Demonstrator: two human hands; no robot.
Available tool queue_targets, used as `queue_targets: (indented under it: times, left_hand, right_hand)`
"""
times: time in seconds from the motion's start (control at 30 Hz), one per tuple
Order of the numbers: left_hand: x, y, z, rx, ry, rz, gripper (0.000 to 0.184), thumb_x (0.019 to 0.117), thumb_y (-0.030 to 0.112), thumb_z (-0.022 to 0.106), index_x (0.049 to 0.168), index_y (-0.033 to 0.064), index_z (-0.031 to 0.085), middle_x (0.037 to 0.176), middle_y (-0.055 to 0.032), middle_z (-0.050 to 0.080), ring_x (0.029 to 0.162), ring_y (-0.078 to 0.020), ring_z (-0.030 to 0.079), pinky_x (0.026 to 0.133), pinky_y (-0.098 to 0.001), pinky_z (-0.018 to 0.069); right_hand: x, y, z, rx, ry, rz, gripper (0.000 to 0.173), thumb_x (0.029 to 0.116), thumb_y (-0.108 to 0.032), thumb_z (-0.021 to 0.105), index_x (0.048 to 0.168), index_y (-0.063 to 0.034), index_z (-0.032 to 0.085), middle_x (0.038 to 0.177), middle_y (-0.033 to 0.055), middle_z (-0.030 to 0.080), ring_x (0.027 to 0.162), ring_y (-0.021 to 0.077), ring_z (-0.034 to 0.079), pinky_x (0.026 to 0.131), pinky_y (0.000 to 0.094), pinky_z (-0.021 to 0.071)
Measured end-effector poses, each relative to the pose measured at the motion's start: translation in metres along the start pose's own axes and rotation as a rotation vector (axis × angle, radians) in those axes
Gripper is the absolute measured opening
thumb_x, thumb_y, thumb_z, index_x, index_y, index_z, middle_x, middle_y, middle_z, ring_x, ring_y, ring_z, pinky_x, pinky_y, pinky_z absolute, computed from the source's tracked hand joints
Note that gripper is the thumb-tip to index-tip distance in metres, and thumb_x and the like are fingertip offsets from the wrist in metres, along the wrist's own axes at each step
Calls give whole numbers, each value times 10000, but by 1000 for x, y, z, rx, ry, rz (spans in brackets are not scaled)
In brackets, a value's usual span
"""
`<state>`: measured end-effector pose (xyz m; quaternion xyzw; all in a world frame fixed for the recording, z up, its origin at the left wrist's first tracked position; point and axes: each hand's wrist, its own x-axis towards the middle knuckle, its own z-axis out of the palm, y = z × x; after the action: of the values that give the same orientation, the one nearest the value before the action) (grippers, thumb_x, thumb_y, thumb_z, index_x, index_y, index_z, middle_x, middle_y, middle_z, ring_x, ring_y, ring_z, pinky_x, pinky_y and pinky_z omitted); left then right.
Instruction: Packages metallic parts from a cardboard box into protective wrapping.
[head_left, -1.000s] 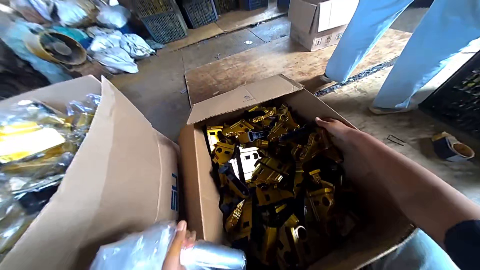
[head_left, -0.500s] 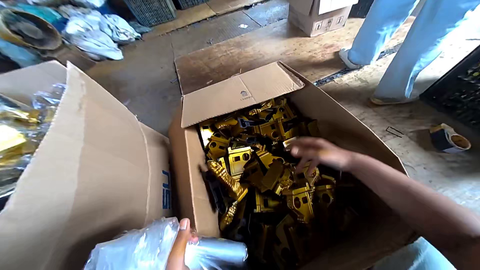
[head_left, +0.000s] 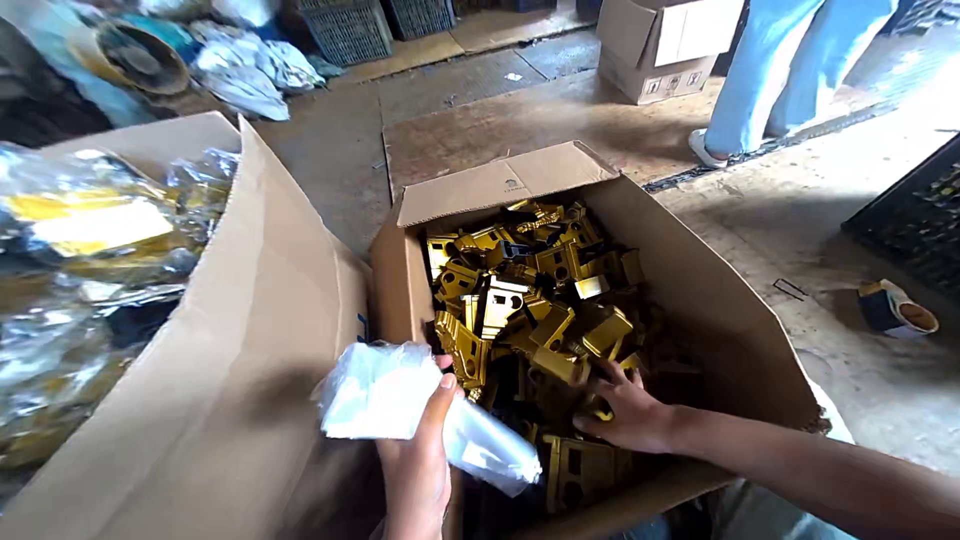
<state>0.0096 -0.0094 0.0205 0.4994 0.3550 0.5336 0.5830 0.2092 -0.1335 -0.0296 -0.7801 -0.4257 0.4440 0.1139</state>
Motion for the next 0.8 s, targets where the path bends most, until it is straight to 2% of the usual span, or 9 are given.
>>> queue_targets:
  times: [0.03, 0.13, 0.2, 0.27, 0.4, 0.47, 0.57, 0.73, 0.8]
  left_hand:
    - [0, -1, -2, -8, -30, -11, 402, 817, 22, 559, 1216, 9, 512, 1014, 19, 732, 853, -64, 707, 744, -226, 597]
    - [-4, -5, -5, 40, -40, -51, 403, 829, -16, 564, 1225, -39, 491, 970, -26, 724, 807, -115, 722, 741, -291, 627]
    - [-4, -11, -10, 147, -52, -18, 533, 810, -28, 694, 1282, -106, 460, 985, -69, 713, 854, -127, 724, 803, -316, 629]
    - [-7, -15, -10, 308, -92, 31, 669, 754, 13, 774, 1305, -154, 434, 1054, -73, 670, 939, -39, 677, 854, -233, 587]
    - [-15, -30, 8, 505, -267, 186, 512, 728, 46, 802, 1112, -212, 584, 1011, -155, 700, 959, 20, 644, 889, -156, 517]
    - [-13, -42, 16, 463, -325, 179, 464, 742, 48, 793, 1090, -185, 592, 982, -110, 701, 932, 38, 648, 870, -144, 528]
    - [-12, -40, 18, 419, -267, 67, 585, 703, -22, 817, 1186, -192, 533, 1045, -121, 671, 961, 7, 636, 883, -166, 527]
    - [-14, -41, 20, 498, -355, 319, 521, 681, 104, 850, 1054, -185, 630, 988, -150, 714, 961, -25, 666, 908, -173, 515]
    - [-14, -32, 18, 322, -447, 112, 686, 665, 109, 914, 1188, -149, 553, 1082, -61, 700, 1033, -6, 657, 951, -186, 534]
  right_hand:
    - [-9, -5, 7, 53, 33, -149, 561, 968, -413, 684, 1355, -11, 626, 1583, 260, 379, 1460, 492, 331, 1158, 704, 234]
    - [-31, -20, 11, 237, -14, -524, 442, 948, -328, 714, 1235, 8, 707, 1473, 226, 541, 1413, 345, 465, 1172, 513, 351]
    - [-31, -27, 7, 520, 50, -665, 296, 954, -181, 687, 1136, 50, 719, 1372, 200, 614, 1238, 222, 628, 1021, 362, 542]
    - [-25, -39, -13, 764, 100, -618, 240, 993, -120, 563, 1153, 43, 636, 1290, 135, 630, 1023, 175, 712, 876, 359, 625]
    - [-1, -47, -37, 616, 30, -647, 573, 946, -316, 671, 1390, 21, 536, 1400, 143, 547, 1180, 150, 611, 976, 309, 537]
    - [5, -51, -30, 582, 89, -751, 464, 928, -208, 723, 1289, 57, 602, 1272, 127, 591, 1093, 84, 629, 929, 222, 552]
    - [10, -44, -34, 624, 160, -713, 241, 955, -66, 655, 1174, 33, 660, 1040, 25, 688, 855, 24, 665, 783, 199, 577]
    - [8, -43, -34, 689, 26, -594, 103, 1000, -62, 575, 1053, -18, 651, 849, -67, 668, 671, -17, 615, 654, 171, 545]
    - [9, -41, -34, 688, 20, -589, 105, 1026, -111, 556, 955, -86, 629, 761, -102, 631, 583, -33, 558, 573, 145, 496]
